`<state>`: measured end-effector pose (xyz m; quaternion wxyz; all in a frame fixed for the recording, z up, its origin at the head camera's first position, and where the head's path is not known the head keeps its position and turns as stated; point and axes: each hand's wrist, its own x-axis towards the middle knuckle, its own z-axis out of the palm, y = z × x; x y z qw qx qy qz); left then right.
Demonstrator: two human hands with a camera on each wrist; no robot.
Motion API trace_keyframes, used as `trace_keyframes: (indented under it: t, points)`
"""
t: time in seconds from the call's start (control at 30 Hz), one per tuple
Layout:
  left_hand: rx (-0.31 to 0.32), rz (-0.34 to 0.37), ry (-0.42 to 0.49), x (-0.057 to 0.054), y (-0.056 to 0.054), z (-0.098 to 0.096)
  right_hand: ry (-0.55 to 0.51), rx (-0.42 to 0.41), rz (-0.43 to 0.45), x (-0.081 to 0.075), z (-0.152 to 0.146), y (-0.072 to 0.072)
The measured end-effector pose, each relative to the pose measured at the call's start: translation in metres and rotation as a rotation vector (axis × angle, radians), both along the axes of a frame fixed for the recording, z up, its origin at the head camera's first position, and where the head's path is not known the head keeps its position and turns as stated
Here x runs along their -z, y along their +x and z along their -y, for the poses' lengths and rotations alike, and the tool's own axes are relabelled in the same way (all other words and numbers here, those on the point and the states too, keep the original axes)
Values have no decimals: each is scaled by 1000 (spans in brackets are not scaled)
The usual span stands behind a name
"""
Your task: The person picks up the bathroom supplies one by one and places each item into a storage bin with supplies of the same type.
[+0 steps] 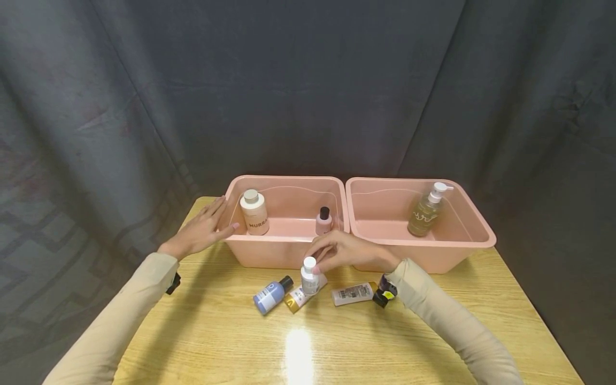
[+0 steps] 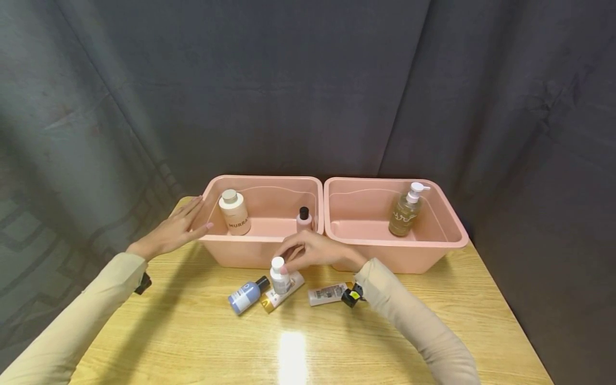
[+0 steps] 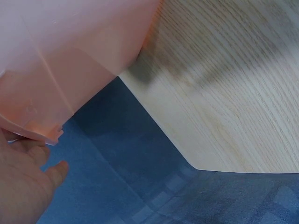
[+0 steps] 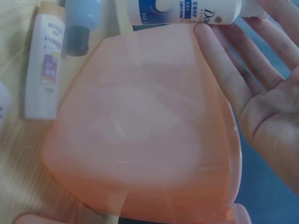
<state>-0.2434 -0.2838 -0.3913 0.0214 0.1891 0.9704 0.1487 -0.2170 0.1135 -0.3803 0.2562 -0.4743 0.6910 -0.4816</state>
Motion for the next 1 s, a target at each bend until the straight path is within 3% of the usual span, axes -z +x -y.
trace_keyframes:
  t: [0.53,0.77,1.0]
  points:
    - [8,-8,11,-1,1,0,-31,20,-48,-16,-1,-7]
    - [-3,3,4,-1,1,0,-45,44,-131,-27,1,-11]
    - [2,-18,10,-1,1,-1,-50,58,-148,-31,1,-16]
